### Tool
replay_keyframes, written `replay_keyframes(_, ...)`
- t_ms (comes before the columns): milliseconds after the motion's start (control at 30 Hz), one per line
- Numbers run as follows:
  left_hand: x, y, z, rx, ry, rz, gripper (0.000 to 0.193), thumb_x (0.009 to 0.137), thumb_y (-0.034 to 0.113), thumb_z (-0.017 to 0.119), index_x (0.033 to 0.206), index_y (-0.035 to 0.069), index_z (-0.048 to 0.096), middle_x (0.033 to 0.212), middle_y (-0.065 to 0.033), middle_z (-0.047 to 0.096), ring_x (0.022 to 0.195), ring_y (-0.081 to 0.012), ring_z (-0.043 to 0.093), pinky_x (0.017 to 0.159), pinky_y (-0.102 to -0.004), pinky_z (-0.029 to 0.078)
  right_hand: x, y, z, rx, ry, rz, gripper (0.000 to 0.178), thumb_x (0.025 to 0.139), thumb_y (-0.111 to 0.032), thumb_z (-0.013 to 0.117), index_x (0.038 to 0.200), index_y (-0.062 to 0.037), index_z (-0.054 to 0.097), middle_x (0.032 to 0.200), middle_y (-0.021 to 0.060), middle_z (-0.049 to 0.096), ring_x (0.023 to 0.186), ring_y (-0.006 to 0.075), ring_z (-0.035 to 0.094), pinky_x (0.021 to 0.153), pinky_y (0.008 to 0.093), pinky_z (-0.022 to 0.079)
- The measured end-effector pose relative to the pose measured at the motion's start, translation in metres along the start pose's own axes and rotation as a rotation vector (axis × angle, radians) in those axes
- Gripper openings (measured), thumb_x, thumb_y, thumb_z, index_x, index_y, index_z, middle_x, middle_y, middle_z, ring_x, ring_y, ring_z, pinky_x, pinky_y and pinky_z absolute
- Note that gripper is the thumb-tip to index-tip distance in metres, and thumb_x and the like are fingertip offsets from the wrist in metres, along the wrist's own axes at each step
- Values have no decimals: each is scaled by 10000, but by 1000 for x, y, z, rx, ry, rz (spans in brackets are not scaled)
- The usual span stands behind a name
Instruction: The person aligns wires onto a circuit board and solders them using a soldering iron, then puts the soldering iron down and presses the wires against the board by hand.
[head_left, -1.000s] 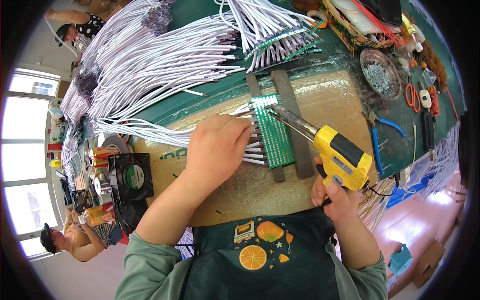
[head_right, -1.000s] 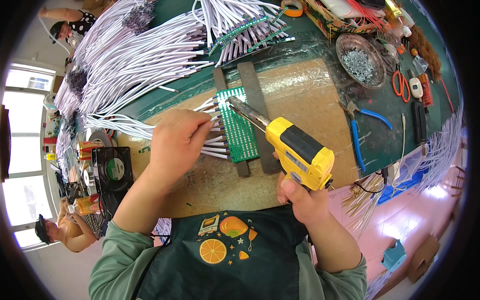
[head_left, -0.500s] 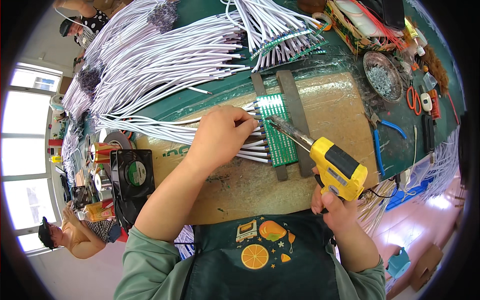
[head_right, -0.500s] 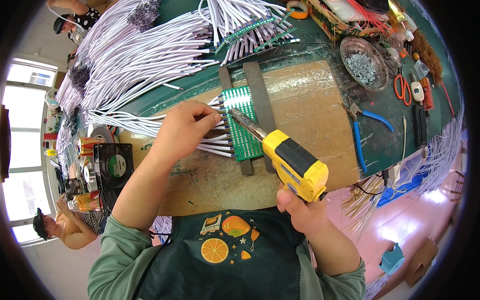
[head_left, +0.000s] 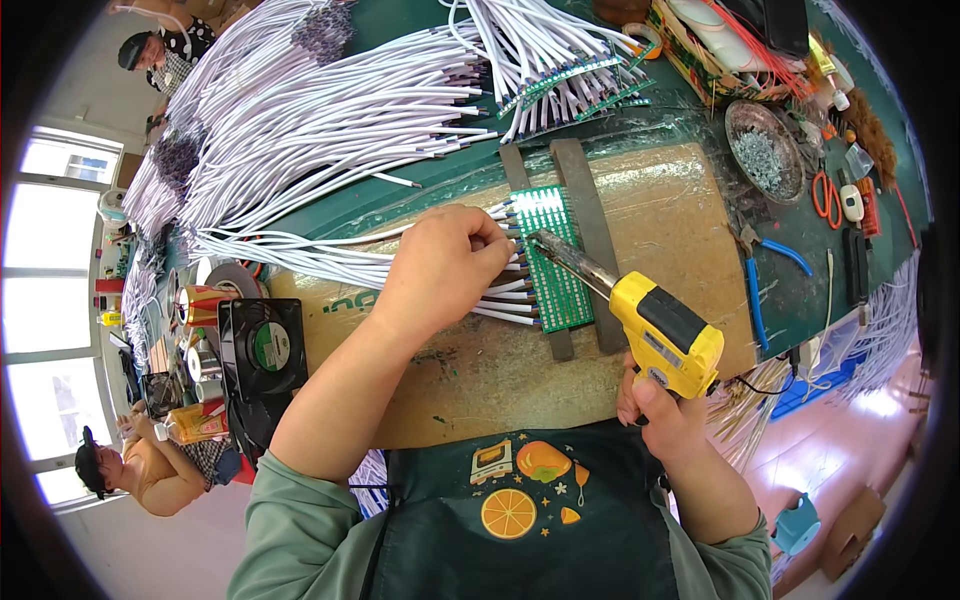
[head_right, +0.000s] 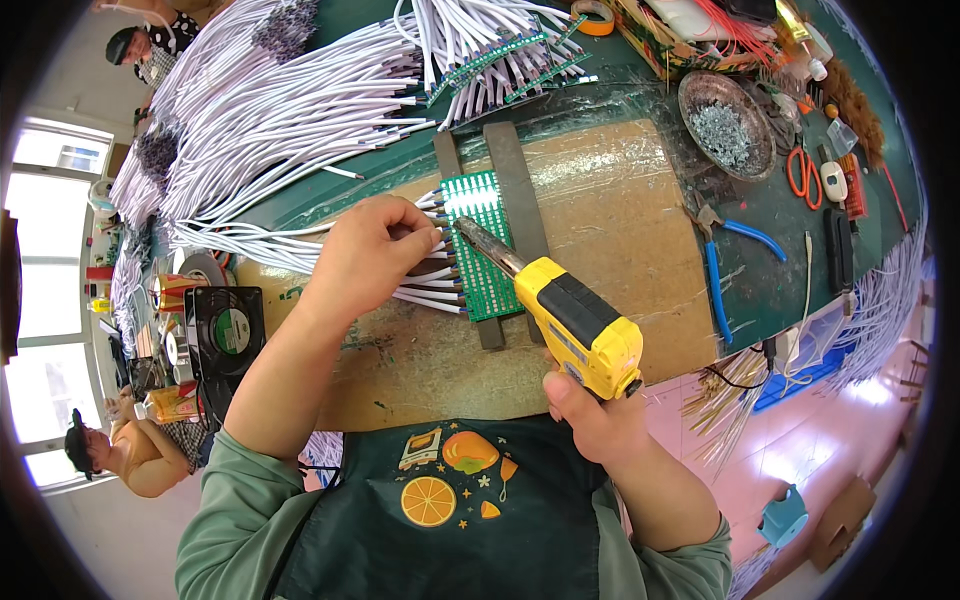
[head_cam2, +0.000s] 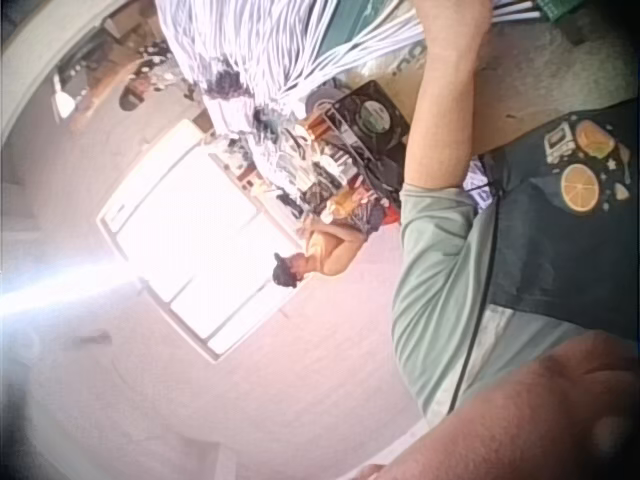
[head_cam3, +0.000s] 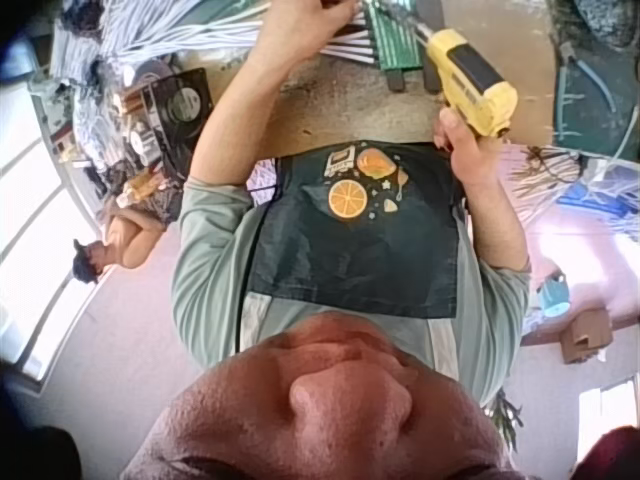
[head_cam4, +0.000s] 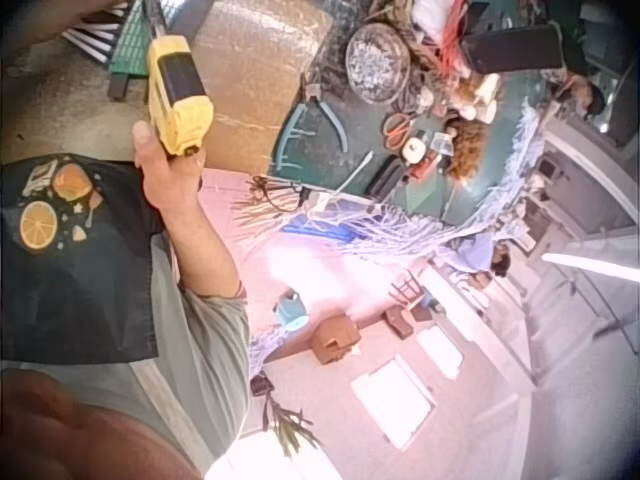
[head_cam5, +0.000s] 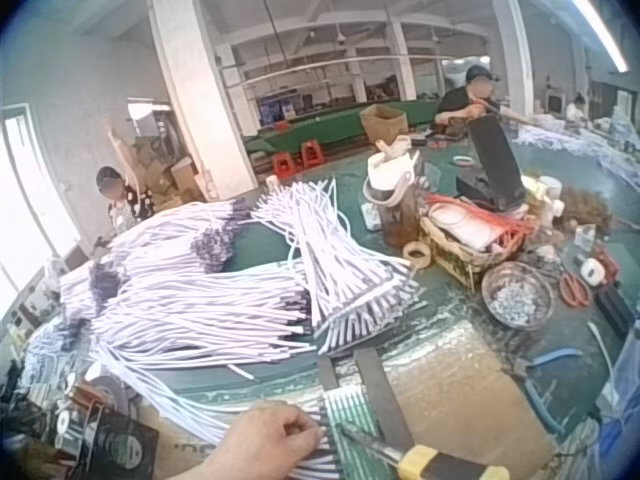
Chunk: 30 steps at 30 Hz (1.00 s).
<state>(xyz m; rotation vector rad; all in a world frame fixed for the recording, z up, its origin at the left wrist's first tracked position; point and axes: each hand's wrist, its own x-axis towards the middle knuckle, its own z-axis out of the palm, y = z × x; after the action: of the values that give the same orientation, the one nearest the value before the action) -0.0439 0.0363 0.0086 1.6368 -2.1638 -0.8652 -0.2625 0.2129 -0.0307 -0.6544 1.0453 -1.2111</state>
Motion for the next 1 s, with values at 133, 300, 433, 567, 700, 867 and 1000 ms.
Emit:
replay_keyframes(133,0,0,0,-7,-4,-18,203,798,188,692,834,-12,682,765,-115,655,695,-207,616,654,-333,482,2,-3,-1,-16,-7,1,422,870,-199,667,1182,32,502,736,48,528,562,110,502,507,255,435)
replay_keyframes(300,2,2,-2,-16,-23,-39,205,791,189,699,833,-10,680,729,-102,642,654,-187,598,620,-325,470,1,-2,-3,4,-59,-16,337,890,-96,634,1189,9,518,842,48,566,610,93,526,532,244,457)
replay_keyframes(433,2,2,-2,-16,-19,-28,203,788,187,701,829,-10,679,713,-96,636,637,-180,588,609,-321,465,1,1,2,-28,23,1,465,870,-215,668,1222,34,494,720,50,533,553,111,499,501,258,434)
replay_keyframes(567,2,3,-2,-5,-19,-32,201,785,184,702,832,-11,677,714,-93,635,638,-178,586,609,-319,464,4,-3,4,-44,16,-42,615,842,-322,694,1262,64,463,616,54,490,482,136,471,471,277,420)
replay_keyframes(700,2,2,-3,-22,-36,-31,198,789,177,699,835,-13,674,711,-86,633,638,-167,584,608,-311,463,4,-4,1,7,13,-87,670,830,-332,701,1297,73,444,606,51,482,465,140,465,465,277,418)
replay_keyframes(867,2,3,-3,-30,-37,-35,190,796,171,693,833,-14,668,703,-80,630,631,-149,579,600,-306,460,3,1,-4,119,-21,-67,556,862,-183,639,1325,37,423,890,103,579,545,118,500,505,259,445)
replay_keyframes(1000,0,4,-4,-37,-28,-33,158,789,154,697,830,5,665,729,-83,625,683,-193,592,640,-330,466,3,2,-11,121,-74,-33,566,862,-184,637,1336,29,414,993,125,585,557,122,505,506,266,449)
